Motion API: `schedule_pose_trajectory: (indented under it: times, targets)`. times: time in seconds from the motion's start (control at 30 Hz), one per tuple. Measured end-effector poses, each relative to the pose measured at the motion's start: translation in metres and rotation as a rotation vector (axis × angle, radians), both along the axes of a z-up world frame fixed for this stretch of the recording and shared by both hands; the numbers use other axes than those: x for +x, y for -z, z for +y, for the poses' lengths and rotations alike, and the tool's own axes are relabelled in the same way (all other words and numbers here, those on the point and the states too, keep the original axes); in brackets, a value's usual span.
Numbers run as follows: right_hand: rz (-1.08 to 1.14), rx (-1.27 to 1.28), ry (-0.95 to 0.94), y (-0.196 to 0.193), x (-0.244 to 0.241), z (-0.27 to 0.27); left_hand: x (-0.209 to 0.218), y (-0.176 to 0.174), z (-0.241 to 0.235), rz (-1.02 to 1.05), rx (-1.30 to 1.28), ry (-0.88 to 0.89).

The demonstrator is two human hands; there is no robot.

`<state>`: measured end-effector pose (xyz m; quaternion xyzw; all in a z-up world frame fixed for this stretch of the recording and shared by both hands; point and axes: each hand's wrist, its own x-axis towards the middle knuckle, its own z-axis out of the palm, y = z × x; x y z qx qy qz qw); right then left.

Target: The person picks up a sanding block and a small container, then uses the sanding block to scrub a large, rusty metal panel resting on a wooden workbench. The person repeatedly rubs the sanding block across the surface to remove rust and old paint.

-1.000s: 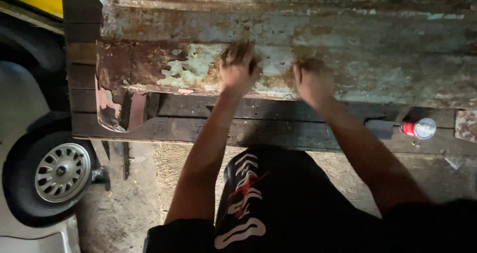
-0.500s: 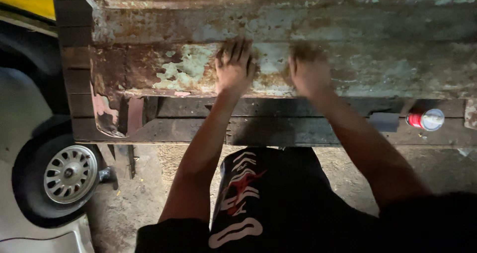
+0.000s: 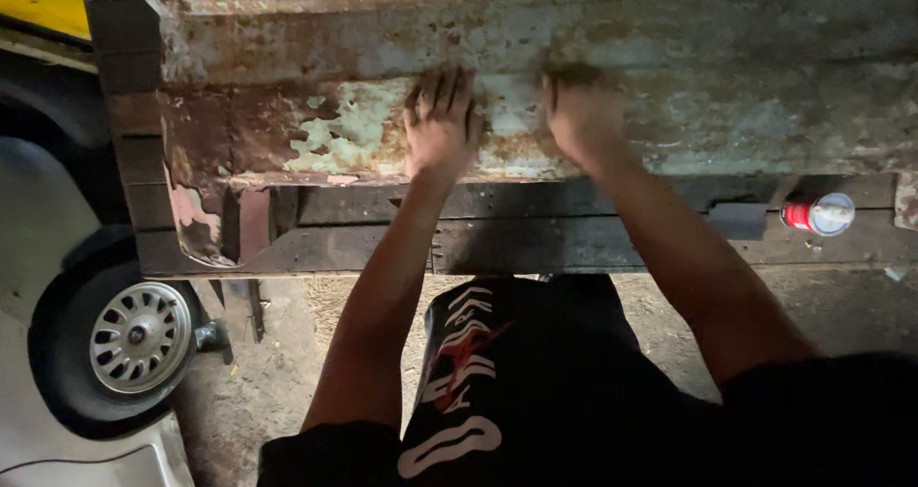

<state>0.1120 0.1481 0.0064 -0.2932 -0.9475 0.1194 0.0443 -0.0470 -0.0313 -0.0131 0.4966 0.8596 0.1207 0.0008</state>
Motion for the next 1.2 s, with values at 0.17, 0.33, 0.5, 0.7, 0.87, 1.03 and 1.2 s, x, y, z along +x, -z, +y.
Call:
schedule_pose_trajectory:
  times: [0.17,0.33,0.5,0.7,0.87,1.03,1.2]
  targets:
    - [0.013,0.061,0.057,0.006,-0.018,0.016,0.000,-0.003,0.002,-0.023,0.032,-0.013]
    - [0.072,0.126,-0.081,0.009,0.026,-0.020,-0.004,-0.004,0.003,-0.030,0.034,0.007]
    - [-0.056,-0.660,0.000,-0.025,0.037,0.007,-0.003,-0.006,0.001,-0.069,0.054,-0.016]
    - [-0.122,-0.641,-0.170,-0.034,0.054,0.016,-0.002,-0.003,0.004,-0.044,0.052,-0.009]
    - [0.072,-0.481,-0.278,-0.023,0.057,0.009,-0.002,-0.004,0.001,-0.054,0.045,-0.021]
    - [0.178,-0.425,-0.120,-0.041,0.071,0.033,-0.001,-0.009,0.002,-0.056,0.018,-0.012]
    - [0.308,-0.889,0.240,-0.052,0.080,0.055,-0.003,-0.012,0.004,-0.085,-0.055,-0.015]
